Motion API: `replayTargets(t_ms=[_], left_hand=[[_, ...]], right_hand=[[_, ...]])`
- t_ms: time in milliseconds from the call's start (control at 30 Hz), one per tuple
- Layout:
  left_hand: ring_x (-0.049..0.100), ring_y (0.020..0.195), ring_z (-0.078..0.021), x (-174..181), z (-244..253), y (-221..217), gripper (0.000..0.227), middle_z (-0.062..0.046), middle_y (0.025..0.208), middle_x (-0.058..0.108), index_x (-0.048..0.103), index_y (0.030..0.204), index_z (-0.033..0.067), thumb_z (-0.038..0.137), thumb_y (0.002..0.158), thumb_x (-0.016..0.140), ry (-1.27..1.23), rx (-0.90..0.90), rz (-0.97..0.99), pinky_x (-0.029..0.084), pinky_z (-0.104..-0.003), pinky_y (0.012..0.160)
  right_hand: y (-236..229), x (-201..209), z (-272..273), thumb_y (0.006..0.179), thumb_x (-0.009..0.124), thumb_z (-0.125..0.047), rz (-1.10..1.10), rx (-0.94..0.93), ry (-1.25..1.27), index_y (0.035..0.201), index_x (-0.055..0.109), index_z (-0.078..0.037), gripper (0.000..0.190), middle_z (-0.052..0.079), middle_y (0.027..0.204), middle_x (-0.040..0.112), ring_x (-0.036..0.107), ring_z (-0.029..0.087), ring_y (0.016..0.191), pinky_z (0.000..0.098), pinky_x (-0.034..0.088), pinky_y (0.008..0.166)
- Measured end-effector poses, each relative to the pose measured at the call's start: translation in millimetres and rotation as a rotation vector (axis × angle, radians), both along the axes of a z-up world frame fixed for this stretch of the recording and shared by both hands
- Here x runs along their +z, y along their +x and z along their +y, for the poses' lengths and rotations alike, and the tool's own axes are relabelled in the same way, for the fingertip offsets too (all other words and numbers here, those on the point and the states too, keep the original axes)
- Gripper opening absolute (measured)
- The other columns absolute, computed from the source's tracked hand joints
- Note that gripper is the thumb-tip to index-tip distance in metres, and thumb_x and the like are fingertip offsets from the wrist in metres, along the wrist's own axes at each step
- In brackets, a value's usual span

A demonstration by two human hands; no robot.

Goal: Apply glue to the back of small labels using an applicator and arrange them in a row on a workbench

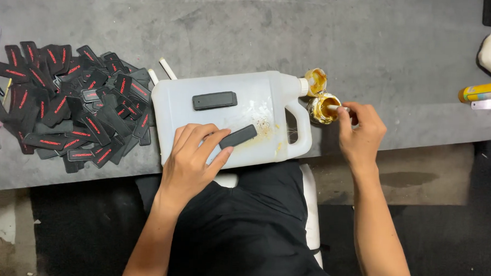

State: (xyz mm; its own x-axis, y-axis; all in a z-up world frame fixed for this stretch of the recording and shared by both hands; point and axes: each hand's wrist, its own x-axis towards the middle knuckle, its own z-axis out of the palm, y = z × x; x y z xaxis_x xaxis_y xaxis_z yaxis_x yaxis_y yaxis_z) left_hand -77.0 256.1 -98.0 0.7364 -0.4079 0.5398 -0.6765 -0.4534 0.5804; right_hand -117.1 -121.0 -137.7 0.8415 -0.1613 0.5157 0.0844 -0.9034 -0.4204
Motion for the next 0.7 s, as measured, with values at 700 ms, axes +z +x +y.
replayTargets(t_ms=[700], left_hand=[[0.059,0.091,-0.0268,13,-1,-4,0.027,-0.010,0.109,0.063,0.069,0.119,0.0018,0.011,0.094,0.074,0.057,-0.013,0.080,0.046,-0.043,0.086]], right_hand=[[-25,69,-3,0.112,0.064,-0.009,-0.244,-0.155,0.728,0.120,0.061,0.000,0.011,0.012,0.100,0.062,0.067,0.022,0.084,0.0305,0.058,0.078]])
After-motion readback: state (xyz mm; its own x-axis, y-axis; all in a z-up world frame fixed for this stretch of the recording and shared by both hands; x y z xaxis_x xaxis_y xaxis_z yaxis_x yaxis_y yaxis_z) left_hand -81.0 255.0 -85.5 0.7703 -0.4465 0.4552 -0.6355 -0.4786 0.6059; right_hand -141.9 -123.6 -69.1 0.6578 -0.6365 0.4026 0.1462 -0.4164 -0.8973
